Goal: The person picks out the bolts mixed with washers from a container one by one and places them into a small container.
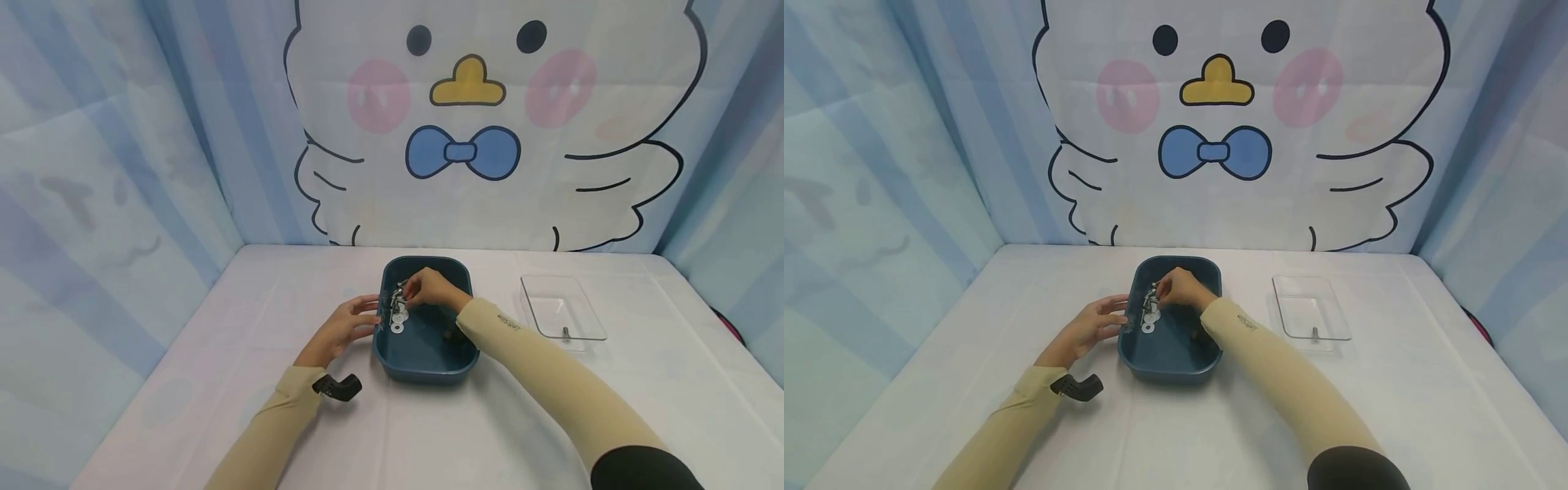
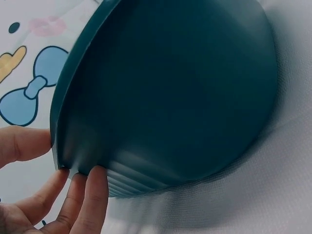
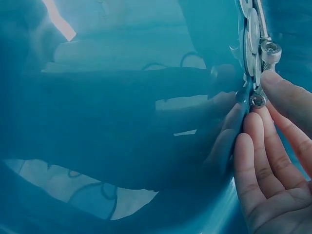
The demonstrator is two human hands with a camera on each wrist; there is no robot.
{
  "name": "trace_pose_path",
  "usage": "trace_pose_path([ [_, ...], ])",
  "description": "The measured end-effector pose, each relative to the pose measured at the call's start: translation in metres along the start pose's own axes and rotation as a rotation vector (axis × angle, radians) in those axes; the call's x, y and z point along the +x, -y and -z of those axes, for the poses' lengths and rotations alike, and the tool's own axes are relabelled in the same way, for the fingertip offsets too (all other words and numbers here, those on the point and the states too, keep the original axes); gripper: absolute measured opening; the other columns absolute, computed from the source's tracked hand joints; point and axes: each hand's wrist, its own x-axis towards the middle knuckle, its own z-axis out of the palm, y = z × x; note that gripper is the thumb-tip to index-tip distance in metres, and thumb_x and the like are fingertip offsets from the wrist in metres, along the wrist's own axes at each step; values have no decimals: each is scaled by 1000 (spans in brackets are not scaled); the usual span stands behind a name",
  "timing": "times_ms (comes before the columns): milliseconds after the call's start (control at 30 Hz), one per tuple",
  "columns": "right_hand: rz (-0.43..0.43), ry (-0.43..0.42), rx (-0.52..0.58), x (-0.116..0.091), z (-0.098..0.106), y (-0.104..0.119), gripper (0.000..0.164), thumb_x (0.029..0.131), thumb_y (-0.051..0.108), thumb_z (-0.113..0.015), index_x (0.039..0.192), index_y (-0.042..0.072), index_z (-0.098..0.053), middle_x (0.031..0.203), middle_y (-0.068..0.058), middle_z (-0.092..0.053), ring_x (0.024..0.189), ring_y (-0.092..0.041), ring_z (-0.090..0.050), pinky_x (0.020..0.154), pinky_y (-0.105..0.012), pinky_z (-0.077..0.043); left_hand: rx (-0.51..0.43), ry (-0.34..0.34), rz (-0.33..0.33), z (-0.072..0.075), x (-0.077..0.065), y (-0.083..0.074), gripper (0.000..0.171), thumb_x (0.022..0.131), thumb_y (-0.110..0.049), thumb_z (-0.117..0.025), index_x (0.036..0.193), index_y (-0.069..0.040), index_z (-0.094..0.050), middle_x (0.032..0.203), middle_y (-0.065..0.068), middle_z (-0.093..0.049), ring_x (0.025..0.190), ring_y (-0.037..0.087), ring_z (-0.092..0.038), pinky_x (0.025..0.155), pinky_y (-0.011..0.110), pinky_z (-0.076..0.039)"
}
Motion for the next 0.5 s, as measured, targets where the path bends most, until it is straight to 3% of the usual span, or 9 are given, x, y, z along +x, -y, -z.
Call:
trace_pose_path([
  [500, 21, 6, -63, 2, 1, 5, 12, 74, 1, -76, 86, 0, -72, 82, -11, -72, 70, -11, -63, 67, -23, -55, 18, -30, 52, -4, 1, -7, 54, 86, 1, -57, 138, -9, -44, 144, 16, -43, 125, 31, -50, 105, 47, -42],
])
